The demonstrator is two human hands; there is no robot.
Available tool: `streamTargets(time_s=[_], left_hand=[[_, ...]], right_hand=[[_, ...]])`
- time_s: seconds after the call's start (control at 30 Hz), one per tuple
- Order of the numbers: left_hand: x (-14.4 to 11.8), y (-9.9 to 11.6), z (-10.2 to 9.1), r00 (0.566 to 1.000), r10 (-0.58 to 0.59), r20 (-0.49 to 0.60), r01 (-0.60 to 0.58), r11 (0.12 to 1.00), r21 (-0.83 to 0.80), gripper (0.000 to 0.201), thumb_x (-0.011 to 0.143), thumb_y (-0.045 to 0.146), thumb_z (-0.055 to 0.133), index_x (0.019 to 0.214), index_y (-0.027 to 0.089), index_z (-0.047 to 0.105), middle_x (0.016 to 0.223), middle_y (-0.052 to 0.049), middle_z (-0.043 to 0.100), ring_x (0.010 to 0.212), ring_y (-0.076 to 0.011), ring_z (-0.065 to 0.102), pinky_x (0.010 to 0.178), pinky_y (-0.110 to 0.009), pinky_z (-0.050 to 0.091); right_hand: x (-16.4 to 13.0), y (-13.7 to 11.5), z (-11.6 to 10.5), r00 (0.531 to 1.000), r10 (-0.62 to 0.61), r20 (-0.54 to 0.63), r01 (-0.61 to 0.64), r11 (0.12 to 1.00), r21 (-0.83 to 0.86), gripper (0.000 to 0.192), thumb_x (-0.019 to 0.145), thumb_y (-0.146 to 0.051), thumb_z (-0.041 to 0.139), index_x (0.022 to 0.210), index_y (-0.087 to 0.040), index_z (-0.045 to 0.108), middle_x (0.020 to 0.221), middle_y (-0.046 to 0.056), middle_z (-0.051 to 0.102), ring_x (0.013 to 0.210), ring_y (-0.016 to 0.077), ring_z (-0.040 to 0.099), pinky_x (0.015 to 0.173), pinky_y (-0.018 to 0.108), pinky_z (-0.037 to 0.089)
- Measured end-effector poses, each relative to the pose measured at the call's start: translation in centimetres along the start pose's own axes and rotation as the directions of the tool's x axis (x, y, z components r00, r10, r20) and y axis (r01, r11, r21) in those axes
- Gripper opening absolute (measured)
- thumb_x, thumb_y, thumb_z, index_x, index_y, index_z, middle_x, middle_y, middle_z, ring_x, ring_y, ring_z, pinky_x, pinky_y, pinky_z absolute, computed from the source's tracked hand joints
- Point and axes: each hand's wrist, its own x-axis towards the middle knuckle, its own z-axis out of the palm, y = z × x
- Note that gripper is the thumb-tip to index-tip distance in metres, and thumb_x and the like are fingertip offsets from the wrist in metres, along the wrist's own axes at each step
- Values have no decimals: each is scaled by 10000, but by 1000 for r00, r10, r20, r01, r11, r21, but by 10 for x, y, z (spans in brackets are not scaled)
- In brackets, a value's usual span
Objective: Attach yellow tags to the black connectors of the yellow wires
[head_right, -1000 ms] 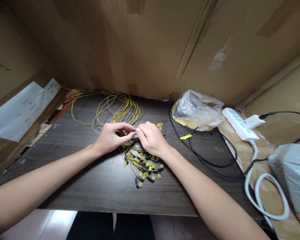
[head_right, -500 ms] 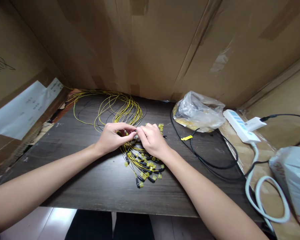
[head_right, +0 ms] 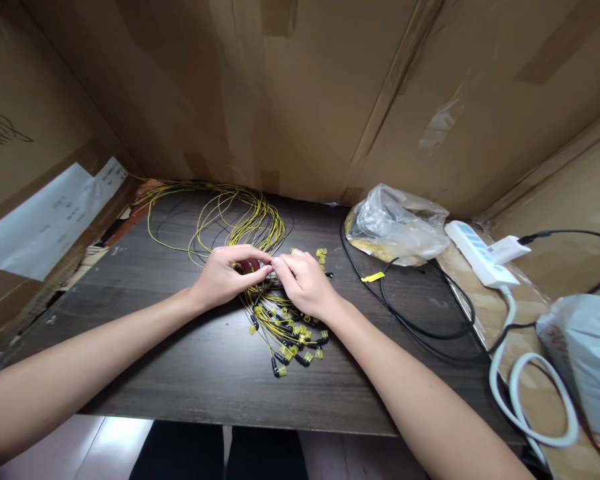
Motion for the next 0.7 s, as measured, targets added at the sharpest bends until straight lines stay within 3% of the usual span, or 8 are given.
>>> streamTargets(time_s=[0.1,0.27,0.47,0.7], left_hand=[[0,0,1,1000,-21,-5,21,1000,-13,101,825,234,724,871,154,767,735,-21,729,560,-88,582,542,-193,478],[0,-2,2,998,-60,-24,59,998,-33,121,821,256,743,864,146,772,725,-17,732,523,-73,554,502,-179,443],[0,-3,1,1000,-3,-10,3,1000,0,112,848,240,728,889,151,783,713,-14,734,512,-65,557,517,-170,448],[0,-5,3,1000,-23,-16,23,1000,4,122,830,251,748,880,145,782,716,-17,733,490,-63,532,485,-176,422]], right_hand=[[0,0,0,1000,-3,-11,3,1000,-1,390,1067,-304,328,706,-218,446,677,17,542,692,195,481,694,350,354],[0,0,-3,996,-26,-86,30,999,38,177,997,-260,473,838,-204,525,804,37,591,762,196,530,718,336,393],[0,0,-1,999,-12,-42,14,998,59,329,1040,-249,375,725,-217,466,696,21,553,683,183,506,682,336,387],[-1,2,3,999,14,-35,-12,999,33,344,1060,-293,340,740,-221,444,721,27,545,710,190,513,702,339,379]])
